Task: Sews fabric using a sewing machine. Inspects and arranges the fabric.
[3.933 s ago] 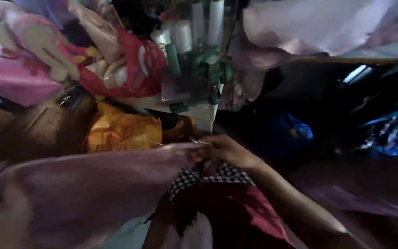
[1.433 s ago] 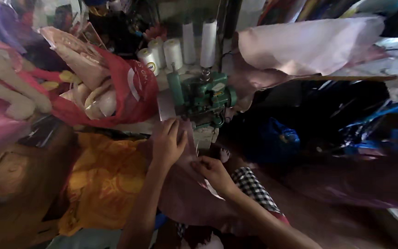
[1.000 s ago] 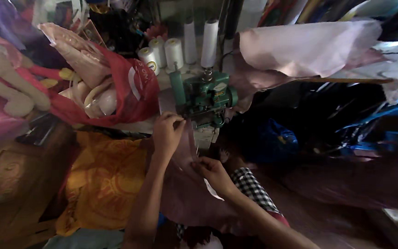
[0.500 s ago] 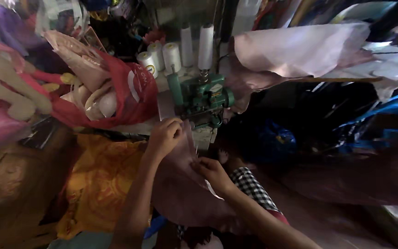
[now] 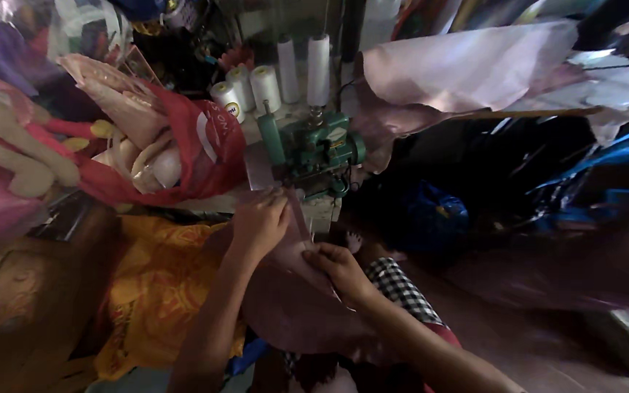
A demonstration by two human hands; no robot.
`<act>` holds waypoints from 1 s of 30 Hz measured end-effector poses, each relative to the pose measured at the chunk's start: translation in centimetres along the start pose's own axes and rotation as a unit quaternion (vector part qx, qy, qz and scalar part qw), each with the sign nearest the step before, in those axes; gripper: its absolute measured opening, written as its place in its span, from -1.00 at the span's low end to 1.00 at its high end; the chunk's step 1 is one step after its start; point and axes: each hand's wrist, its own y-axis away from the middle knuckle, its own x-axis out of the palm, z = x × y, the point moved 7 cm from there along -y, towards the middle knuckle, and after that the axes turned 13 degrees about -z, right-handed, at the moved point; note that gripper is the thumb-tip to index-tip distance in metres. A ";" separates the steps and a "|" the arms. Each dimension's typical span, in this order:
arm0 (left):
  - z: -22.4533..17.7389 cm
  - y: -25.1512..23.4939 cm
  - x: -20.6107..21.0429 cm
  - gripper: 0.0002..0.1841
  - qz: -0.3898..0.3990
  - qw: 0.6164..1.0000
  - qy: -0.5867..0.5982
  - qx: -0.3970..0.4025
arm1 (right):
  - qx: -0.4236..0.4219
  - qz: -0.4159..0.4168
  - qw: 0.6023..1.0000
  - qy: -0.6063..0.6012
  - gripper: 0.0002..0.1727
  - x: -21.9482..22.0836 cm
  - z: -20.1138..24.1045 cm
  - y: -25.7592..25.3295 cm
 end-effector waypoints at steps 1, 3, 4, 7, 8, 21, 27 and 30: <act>0.0 0.2 0.2 -0.70 0.002 1.000 0.007 -0.007 | -0.002 -0.003 1.000 0.006 -0.86 0.0 -0.1 0.0; 0.2 0.5 0.4 -0.67 0.008 1.000 0.019 -0.018 | -0.008 -0.008 1.000 0.015 -0.86 -0.1 0.0 -0.1; 0.4 0.6 0.5 -0.67 0.006 0.999 0.024 -0.021 | -0.010 -0.007 1.000 0.015 -0.86 0.0 0.0 -0.2; 0.6 0.5 0.7 -0.66 0.005 0.999 0.031 -0.031 | -0.007 -0.005 1.000 0.009 -0.85 0.1 0.0 -0.2; 0.7 0.5 0.7 -0.66 0.003 0.999 0.032 -0.033 | -0.007 -0.006 1.000 0.007 -0.85 0.2 0.0 -0.3; 1.5 -0.2 1.3 -0.54 0.016 0.995 0.054 -0.079 | -0.053 -0.025 0.997 0.044 -0.85 -0.2 0.5 -1.7; 2.1 -0.4 1.8 -0.45 -0.002 0.996 0.058 -0.071 | -0.073 -0.032 0.994 0.074 -0.82 0.2 0.5 -2.6; 2.4 -0.5 2.0 -0.42 0.002 0.995 0.061 -0.081 | -0.077 -0.039 0.994 0.063 -0.82 0.4 0.5 -2.6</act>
